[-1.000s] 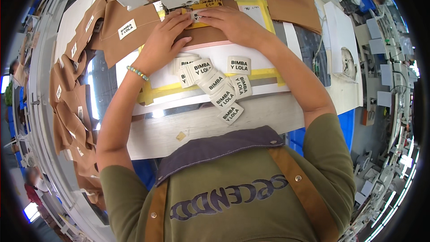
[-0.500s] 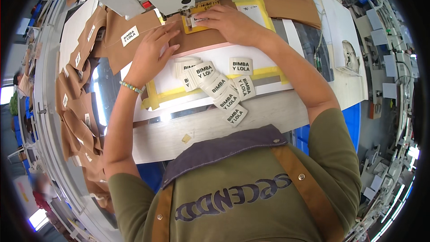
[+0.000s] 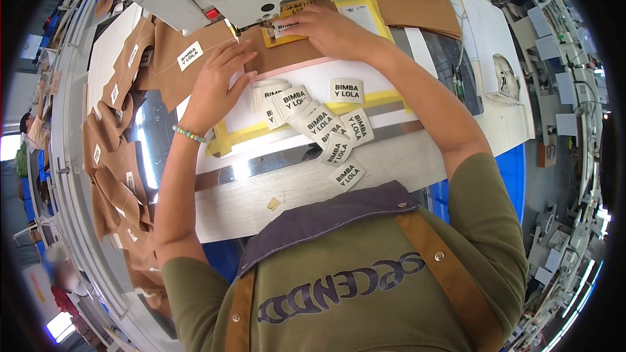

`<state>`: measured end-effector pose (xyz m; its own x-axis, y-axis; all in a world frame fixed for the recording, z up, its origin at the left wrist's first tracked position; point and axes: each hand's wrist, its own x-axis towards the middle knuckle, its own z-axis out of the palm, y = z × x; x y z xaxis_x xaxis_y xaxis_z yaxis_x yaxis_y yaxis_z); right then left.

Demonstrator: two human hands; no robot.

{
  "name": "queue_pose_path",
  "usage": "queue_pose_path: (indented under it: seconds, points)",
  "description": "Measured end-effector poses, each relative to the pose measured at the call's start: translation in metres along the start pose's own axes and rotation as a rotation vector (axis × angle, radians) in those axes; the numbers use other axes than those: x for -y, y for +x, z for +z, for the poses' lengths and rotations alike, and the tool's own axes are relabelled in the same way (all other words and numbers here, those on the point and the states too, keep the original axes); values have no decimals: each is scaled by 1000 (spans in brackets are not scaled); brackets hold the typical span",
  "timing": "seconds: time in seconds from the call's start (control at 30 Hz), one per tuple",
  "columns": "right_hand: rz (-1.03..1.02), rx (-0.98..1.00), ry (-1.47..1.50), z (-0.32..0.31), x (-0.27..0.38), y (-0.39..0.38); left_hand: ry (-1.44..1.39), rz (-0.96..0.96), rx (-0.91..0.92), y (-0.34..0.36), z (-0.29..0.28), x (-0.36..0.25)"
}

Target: The recorder is sewing brand labels onto leather or fabric components using an industrial sewing machine.

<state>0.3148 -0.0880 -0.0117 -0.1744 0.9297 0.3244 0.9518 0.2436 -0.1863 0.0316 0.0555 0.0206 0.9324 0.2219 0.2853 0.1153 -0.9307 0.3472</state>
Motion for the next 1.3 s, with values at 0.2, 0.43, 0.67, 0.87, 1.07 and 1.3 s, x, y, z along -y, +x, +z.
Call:
queue_pose_path:
  seconds: [0.2, 0.43, 0.67, 0.87, 1.07, 1.3]
  points:
    - [29, -4, 66, 1, -7, 6, -8, -4, 28, -6, -6, 1]
    - [100, 2, 186, -2, -9, 7, -3, 1, 38, 6, 0, 1]
    - [226, -425, 198, -37, -32, -52, 45, 55, -19, 20, 15, 8]
    - [464, -689, 408, -36, -63, -66, 44, 8, 3, 29, 23, 10]
    - [439, -663, 302, -35, -56, -63, 48, 48, -32, 27, 26, 12]
    - [495, -590, 296, -40, -62, -69, 104, 106, -11, 33, 26, 12]
